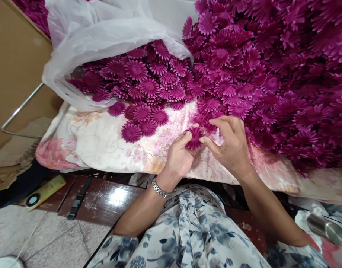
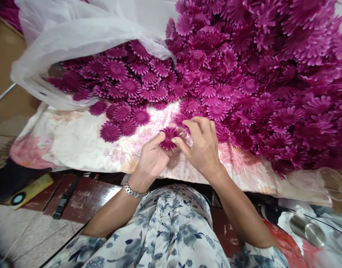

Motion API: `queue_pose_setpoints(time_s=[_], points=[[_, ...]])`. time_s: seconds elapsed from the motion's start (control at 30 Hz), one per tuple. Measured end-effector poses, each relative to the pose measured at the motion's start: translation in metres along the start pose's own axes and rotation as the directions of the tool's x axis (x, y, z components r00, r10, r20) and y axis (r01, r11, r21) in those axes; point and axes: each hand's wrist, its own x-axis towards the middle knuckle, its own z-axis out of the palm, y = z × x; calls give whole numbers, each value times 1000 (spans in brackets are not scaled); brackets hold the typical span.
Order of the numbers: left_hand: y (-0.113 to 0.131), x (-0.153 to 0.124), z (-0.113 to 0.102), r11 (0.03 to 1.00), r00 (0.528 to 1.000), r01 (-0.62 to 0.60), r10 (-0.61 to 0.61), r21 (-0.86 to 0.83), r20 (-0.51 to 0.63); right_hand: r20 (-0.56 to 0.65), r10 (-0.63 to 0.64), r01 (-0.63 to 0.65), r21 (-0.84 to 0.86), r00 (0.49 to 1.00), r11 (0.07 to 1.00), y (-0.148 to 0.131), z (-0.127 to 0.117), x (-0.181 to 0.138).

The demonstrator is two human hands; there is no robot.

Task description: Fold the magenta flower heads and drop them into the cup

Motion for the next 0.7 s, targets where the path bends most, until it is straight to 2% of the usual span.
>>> queue_pose_setpoints(time_s=[0.03, 0.1, 0.27, 0.33, 0.43, 0.57, 0.63, 0.7], points=[[-2, -1, -1, 1000, 1000, -14, 14, -5, -14, -3, -7, 7, 36, 1000, 999, -2, 1, -1], [-5, -3, -3, 999, 999, -36, 36, 24, -4, 73, -5, -7, 163, 997, 987, -4, 5, -4], [-10, -11, -11, 989, 995, -3, -11, 150, 95, 267, 221, -319, 417, 938, 851, 2, 16, -10], [-11, -13, -14, 982, 987, 8, -38, 189, 157, 301, 263, -380, 457, 917, 804, 4, 16, -10], [-13, -14, -16, 975, 980, -12, -32, 221, 196, 322, 246, -377, 456, 914, 806, 3, 12, -11], [-12, -13, -16, 976, 995, 2, -25, 218, 101, 306, 183, -302, 409, 934, 861, 1, 9, -11], [-11, -13, -16, 982, 999, 36, -40, 184, 19, 250, 181, -265, 362, 951, 894, 7, 4, -5], [-8, -12, -17, 989, 998, 43, -37, 142, -49, 109, 190, -211, 230, 976, 950, 19, -6, 9]])
